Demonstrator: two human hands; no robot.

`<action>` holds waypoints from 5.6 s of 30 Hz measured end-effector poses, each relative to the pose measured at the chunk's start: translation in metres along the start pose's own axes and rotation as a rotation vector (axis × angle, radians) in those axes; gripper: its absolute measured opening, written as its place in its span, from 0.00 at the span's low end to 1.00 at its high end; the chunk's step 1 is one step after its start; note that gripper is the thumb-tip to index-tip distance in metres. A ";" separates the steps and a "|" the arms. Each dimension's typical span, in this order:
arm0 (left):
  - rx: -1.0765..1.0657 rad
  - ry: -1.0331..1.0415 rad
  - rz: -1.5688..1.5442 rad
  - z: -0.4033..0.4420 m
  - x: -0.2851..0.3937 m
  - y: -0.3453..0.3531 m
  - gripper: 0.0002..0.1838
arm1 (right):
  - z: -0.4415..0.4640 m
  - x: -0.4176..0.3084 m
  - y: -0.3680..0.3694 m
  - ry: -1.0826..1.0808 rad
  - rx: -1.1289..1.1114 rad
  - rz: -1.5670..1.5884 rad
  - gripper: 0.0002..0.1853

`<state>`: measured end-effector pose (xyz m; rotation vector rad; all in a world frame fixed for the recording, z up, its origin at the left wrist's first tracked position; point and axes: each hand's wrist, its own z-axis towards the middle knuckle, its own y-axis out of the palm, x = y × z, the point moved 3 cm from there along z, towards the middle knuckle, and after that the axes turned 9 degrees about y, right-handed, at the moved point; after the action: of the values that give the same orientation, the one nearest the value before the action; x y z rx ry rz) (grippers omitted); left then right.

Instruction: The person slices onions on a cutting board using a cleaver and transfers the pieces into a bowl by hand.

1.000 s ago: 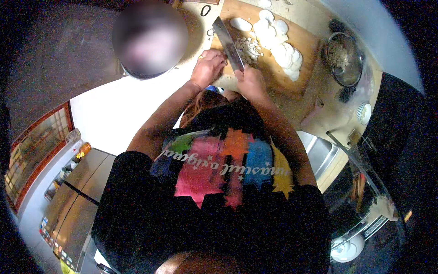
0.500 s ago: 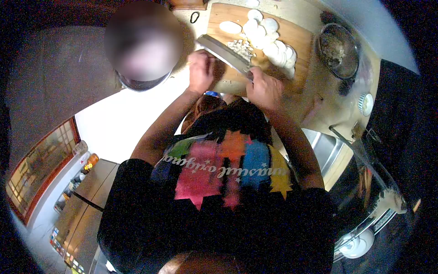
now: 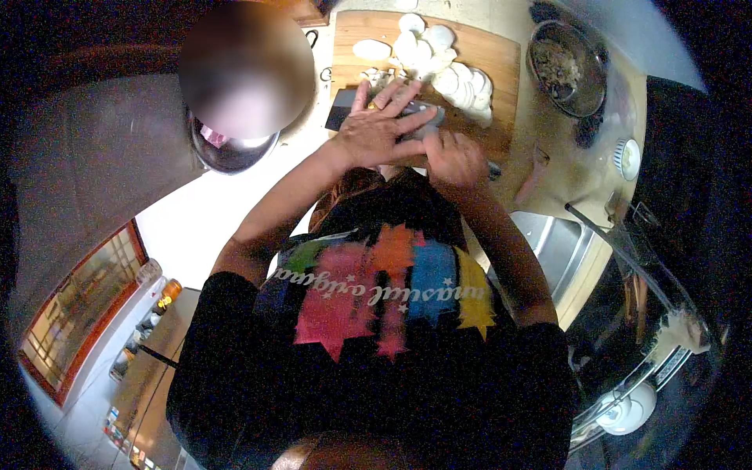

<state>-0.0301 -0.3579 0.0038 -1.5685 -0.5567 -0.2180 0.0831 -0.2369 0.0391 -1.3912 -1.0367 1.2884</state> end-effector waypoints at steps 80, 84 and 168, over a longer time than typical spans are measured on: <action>0.458 0.119 -0.056 0.372 0.076 0.012 0.23 | -0.088 0.152 -0.037 1.337 0.300 1.642 0.12; 0.332 0.006 0.031 0.394 0.064 0.029 0.25 | -0.104 0.161 -0.032 1.454 0.397 1.576 0.11; 0.442 -0.439 -0.185 -0.024 -0.047 0.026 0.22 | 0.016 0.048 0.018 0.463 -0.174 0.165 0.16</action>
<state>-0.0535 -0.3911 -0.0385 -1.1318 -1.0210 0.1131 0.0716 -0.1919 0.0117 -1.8314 -0.7386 0.9360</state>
